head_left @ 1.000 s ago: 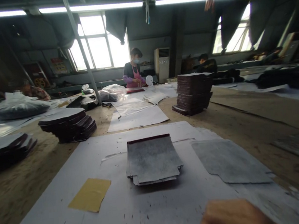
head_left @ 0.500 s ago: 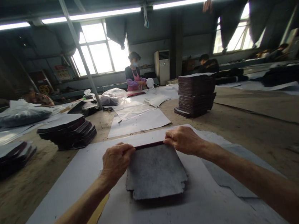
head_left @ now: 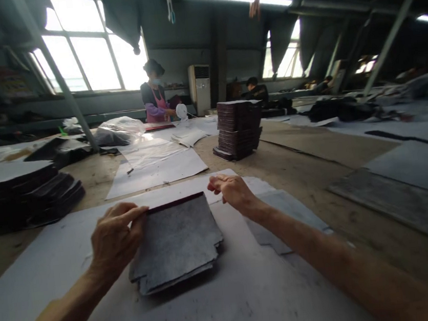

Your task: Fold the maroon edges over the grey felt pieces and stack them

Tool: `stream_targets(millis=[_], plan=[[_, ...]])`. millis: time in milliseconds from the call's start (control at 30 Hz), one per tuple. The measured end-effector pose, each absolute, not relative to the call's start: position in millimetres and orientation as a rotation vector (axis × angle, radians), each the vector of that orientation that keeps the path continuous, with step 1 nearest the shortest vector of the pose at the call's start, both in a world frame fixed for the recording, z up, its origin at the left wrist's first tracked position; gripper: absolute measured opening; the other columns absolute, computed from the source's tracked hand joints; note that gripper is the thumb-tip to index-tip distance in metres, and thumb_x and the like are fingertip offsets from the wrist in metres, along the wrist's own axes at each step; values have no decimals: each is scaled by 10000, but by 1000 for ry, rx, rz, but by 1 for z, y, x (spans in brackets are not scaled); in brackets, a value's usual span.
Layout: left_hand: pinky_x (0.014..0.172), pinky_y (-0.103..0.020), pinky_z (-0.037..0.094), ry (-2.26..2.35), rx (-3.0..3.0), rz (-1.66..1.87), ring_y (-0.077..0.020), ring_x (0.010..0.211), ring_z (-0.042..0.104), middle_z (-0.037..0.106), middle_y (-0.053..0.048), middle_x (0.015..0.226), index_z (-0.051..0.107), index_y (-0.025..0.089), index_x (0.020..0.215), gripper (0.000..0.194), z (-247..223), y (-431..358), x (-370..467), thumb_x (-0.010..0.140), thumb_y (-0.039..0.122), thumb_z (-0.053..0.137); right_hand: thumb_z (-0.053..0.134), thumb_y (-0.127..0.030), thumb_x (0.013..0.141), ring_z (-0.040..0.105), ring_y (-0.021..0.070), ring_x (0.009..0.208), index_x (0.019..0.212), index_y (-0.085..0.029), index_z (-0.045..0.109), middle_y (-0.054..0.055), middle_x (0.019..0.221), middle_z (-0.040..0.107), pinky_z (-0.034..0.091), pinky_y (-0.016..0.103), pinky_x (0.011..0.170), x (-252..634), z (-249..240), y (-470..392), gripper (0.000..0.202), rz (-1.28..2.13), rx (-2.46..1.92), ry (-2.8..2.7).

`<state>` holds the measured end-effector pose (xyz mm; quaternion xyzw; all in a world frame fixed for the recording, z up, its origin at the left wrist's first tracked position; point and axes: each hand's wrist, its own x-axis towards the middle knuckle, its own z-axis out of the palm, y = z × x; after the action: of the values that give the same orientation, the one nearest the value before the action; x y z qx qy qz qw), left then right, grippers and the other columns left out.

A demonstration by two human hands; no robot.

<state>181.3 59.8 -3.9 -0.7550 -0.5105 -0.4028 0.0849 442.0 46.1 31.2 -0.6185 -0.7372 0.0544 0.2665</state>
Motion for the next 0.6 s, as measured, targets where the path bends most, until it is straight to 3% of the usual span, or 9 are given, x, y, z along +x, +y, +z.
stream_targets(millis=[133,267,467,600], plan=[[894,-431,376,-1470,-2345,-1110,-278,1031,506,541,-52,1114,581,230,1088,343,3,54,171,825,378,417,409,-346,894,570,119,728,896,-139,604,23,827,616,446,237,639,483,40,-6,284,174,-1722,-2052],[933,-506,327,-1322,-2333,-1055,-329,1117,419,423,-79,1242,409,238,1245,462,12,28,173,837,453,394,608,-225,722,555,172,867,927,-156,631,56,940,613,429,266,754,515,36,-68,218,128,-1695,-2288],[799,-378,426,-978,-2516,-1053,-249,1000,492,500,-74,1145,454,234,1204,390,9,-43,209,823,310,491,464,5,656,527,193,838,936,-101,603,98,876,596,428,293,743,530,10,-91,330,-60,-1623,-2446],[823,-309,447,-868,-2663,-1065,-203,1008,504,528,-70,1115,496,239,1166,316,-1,-83,223,853,234,456,424,23,640,556,162,721,854,-123,617,64,787,616,441,247,673,538,7,-79,323,-190,-1620,-2316]])
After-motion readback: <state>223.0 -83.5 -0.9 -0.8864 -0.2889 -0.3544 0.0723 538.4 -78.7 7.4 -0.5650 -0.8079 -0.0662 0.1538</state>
